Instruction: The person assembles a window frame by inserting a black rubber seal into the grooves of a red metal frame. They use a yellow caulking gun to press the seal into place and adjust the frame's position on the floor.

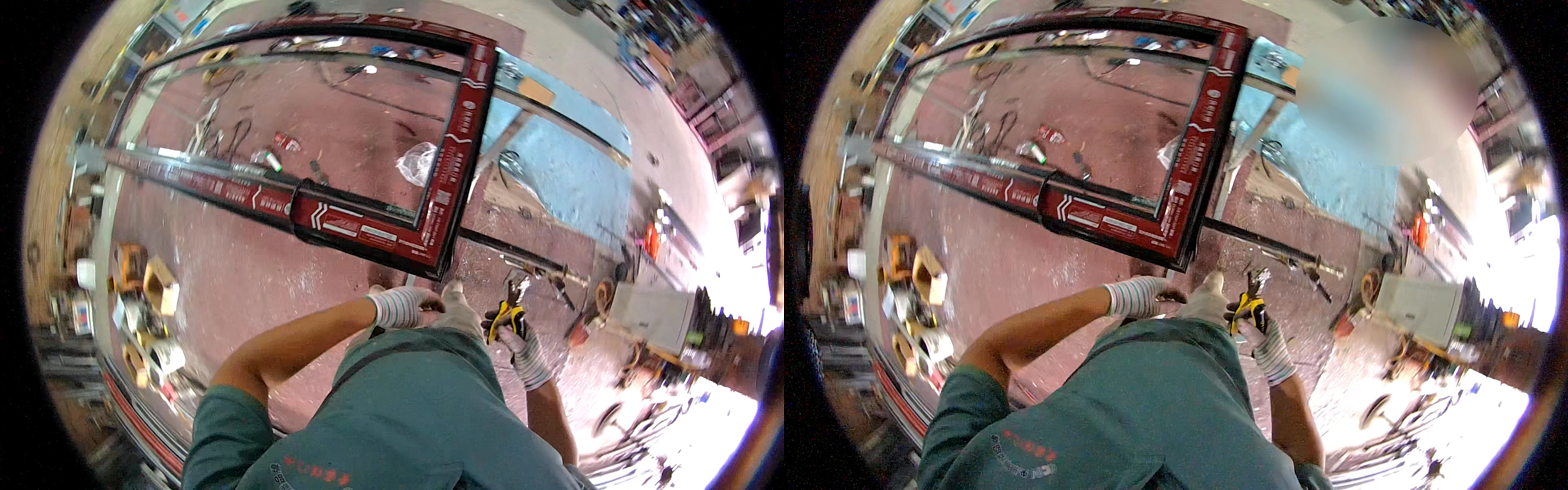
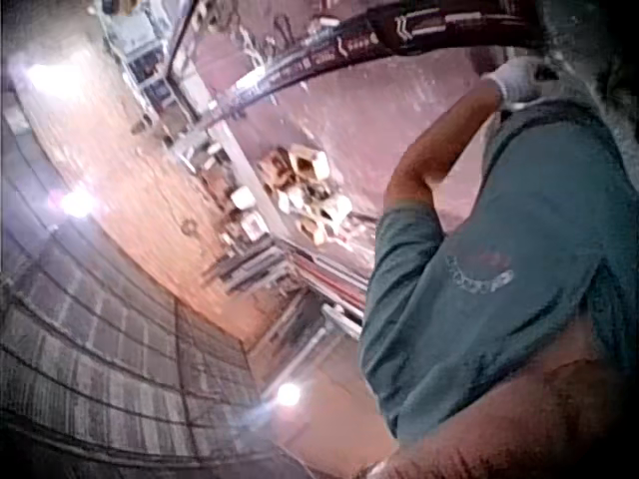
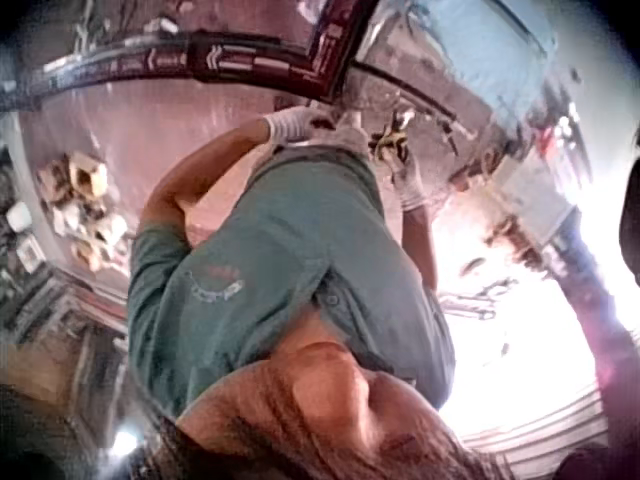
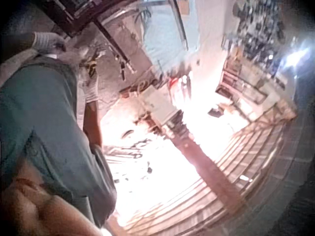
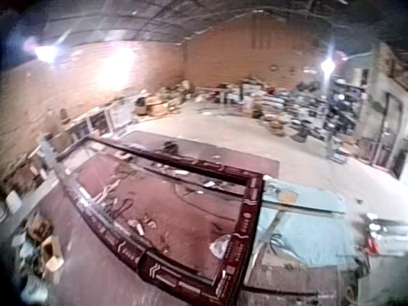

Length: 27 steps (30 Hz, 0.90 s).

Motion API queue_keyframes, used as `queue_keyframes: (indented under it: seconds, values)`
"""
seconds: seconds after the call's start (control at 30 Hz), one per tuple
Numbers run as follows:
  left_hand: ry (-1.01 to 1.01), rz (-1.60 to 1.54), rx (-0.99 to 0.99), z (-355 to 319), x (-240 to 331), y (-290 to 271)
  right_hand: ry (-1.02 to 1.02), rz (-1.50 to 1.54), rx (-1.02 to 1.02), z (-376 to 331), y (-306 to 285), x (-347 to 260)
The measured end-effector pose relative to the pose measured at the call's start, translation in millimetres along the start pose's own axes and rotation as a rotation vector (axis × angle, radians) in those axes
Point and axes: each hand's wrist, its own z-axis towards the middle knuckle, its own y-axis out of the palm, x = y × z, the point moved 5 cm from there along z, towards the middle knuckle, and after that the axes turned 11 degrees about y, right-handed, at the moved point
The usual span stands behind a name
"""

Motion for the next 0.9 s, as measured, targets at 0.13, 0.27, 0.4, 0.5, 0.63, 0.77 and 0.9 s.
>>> queue_keyframes:
  seconds: [0.13,0.27,0.4,0.5,0.63,0.77,0.9]
  values:
    - [0.056,0.071,-0.152,20,71,-41,0.034,0.050,0.156,-23,0,75]
    - [0.168,0.264,-0.225,80,89,-64,-0.027,-0.035,0.267,-38,19,102]
    - [0.080,0.604,-0.514,147,77,-59,-0.053,-0.329,0.423,-45,43,118]
    - [0.102,0.861,-0.837,184,40,-29,-0.110,-0.320,0.484,-60,76,104]
    - [-0.146,1.019,-1.243,206,-56,9,-0.098,0.289,0.456,-55,137,90]
    - [0.001,1.113,-1.514,195,-51,35,-0.060,0.629,0.622,-11,196,119]
    - [-0.212,0.627,-1.498,188,-59,44,0.078,0.529,0.810,14,230,90]
